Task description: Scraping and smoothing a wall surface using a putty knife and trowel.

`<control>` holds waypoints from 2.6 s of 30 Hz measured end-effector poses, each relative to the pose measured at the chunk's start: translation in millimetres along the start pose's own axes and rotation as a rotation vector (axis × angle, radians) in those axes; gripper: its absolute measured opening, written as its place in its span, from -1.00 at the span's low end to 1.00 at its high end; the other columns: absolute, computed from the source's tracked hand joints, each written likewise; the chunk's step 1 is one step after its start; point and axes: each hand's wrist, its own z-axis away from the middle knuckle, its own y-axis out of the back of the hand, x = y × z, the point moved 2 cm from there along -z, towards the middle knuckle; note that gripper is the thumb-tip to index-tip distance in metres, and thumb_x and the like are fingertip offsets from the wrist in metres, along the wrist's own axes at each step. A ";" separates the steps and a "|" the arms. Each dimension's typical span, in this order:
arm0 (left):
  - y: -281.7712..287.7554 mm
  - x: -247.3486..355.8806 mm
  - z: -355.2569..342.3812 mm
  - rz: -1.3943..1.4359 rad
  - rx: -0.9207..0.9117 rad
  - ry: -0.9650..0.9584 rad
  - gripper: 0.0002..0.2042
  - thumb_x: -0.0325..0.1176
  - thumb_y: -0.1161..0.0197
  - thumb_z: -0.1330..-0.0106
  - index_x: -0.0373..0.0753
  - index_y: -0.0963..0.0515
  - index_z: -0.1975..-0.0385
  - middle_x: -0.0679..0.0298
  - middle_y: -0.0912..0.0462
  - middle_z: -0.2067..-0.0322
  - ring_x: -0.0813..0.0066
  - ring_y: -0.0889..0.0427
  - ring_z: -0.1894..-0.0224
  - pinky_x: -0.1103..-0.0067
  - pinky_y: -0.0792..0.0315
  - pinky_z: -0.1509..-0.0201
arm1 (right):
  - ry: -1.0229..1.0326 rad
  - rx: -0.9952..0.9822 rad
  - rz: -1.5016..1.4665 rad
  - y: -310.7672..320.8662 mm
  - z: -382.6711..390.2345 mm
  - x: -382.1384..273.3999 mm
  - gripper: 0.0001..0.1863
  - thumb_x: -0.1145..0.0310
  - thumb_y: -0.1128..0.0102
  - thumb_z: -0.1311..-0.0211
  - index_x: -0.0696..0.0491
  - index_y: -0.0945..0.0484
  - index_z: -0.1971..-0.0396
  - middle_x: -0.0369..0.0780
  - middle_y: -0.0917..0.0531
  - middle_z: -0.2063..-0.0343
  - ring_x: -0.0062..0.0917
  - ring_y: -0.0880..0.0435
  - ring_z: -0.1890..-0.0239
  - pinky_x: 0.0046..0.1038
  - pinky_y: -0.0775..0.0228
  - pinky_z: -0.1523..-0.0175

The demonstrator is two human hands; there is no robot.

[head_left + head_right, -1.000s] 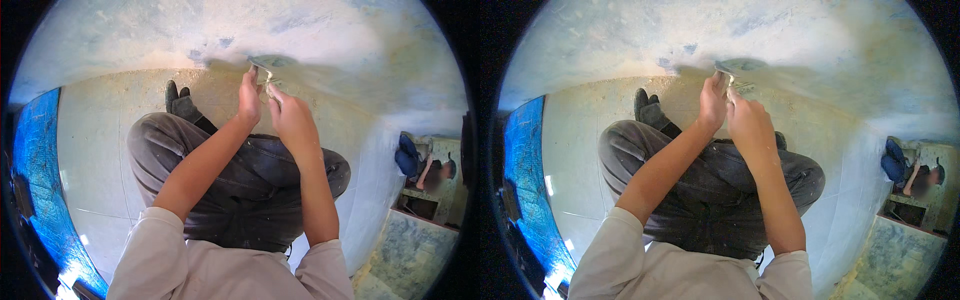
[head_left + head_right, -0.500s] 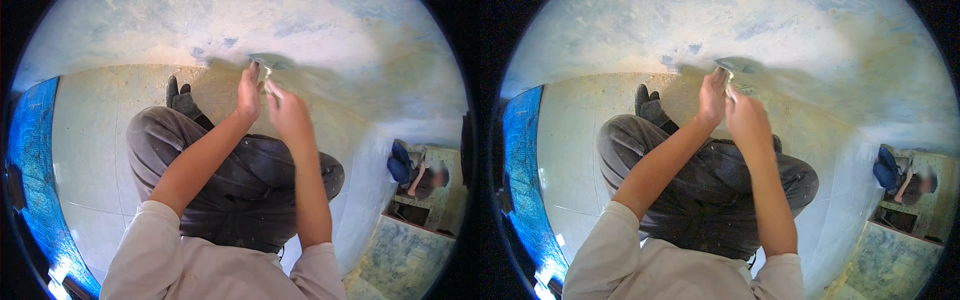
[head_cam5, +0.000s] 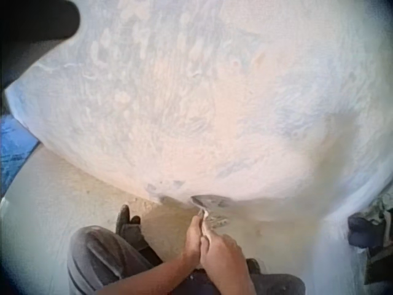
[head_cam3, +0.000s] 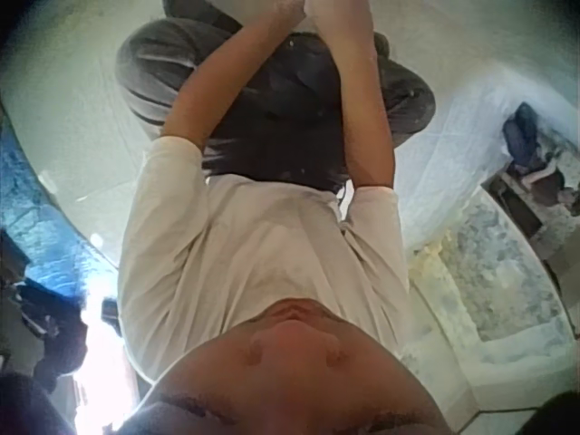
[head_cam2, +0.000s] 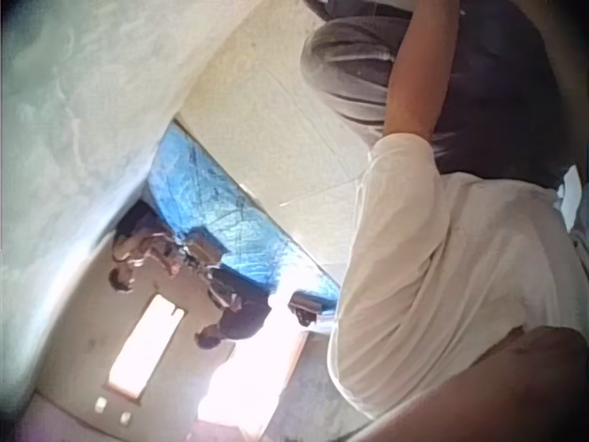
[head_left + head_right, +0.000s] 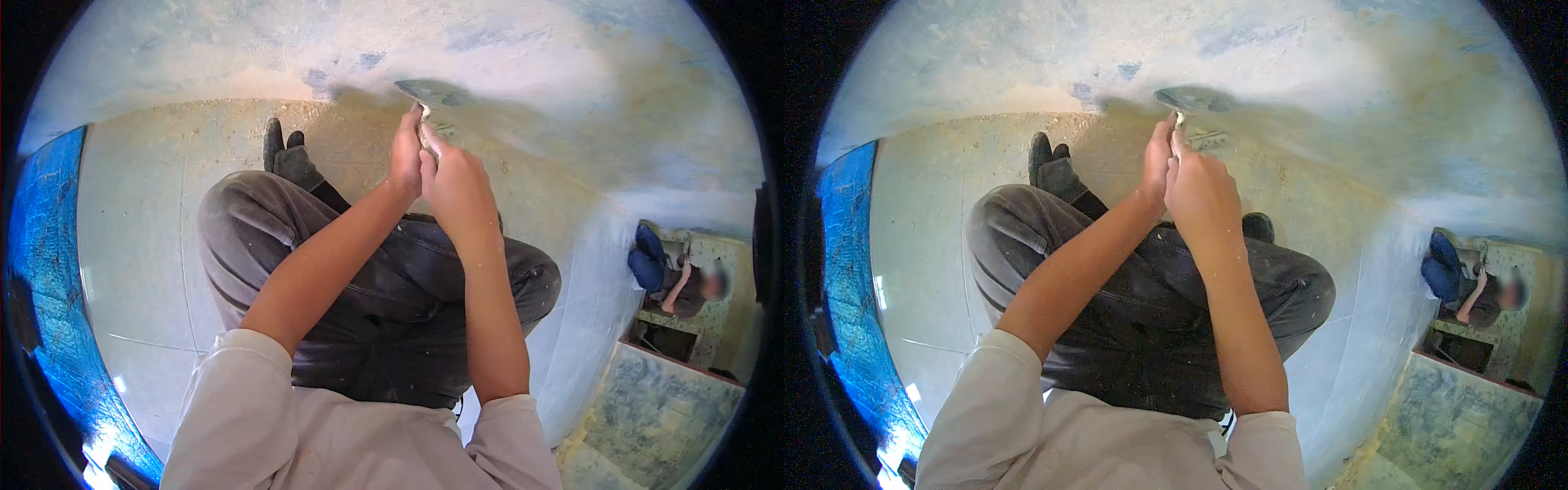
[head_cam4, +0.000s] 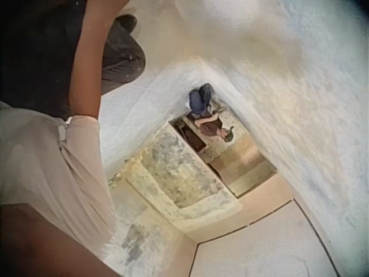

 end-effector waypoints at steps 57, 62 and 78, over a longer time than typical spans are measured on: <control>1.8 -23.0 -85.6 -0.069 0.282 0.022 -0.46 -0.30 -0.01 -0.38 -0.39 -0.19 -0.32 0.03 -0.10 -0.45 0.15 -0.01 -0.54 0.21 -0.04 -0.54 | -0.428 0.287 -2.100 -20.3 93.0 146.1 -0.47 0.23 0.02 -0.55 0.00 -0.12 -0.40 -0.28 -0.49 0.41 -0.67 -0.36 0.68 -0.56 -0.18 0.61; 20.3 -49.6 -99.4 -1.823 -0.481 -0.146 -0.37 -0.17 -0.13 -0.38 -0.38 -0.23 -0.38 -0.06 -0.28 -0.38 0.07 -0.18 -0.47 0.37 -0.07 -0.51 | -0.391 0.287 -2.028 -27.4 87.3 138.6 -0.49 0.28 0.04 -0.55 0.01 -0.12 -0.39 -0.29 -0.47 0.42 -0.66 -0.37 0.67 -0.55 -0.21 0.60; 46.6 -26.3 -100.8 -0.975 0.067 -0.088 -0.67 -0.26 -0.07 -0.38 -0.33 -0.38 -0.03 0.19 -0.43 -0.01 0.30 -0.44 -0.14 0.26 -0.40 -0.23 | -0.224 0.309 -2.588 19.2 120.1 183.5 -0.45 0.38 0.03 -0.33 -0.10 -0.17 -0.32 -0.21 -0.49 0.24 -0.57 -0.47 0.54 -0.54 -0.30 0.55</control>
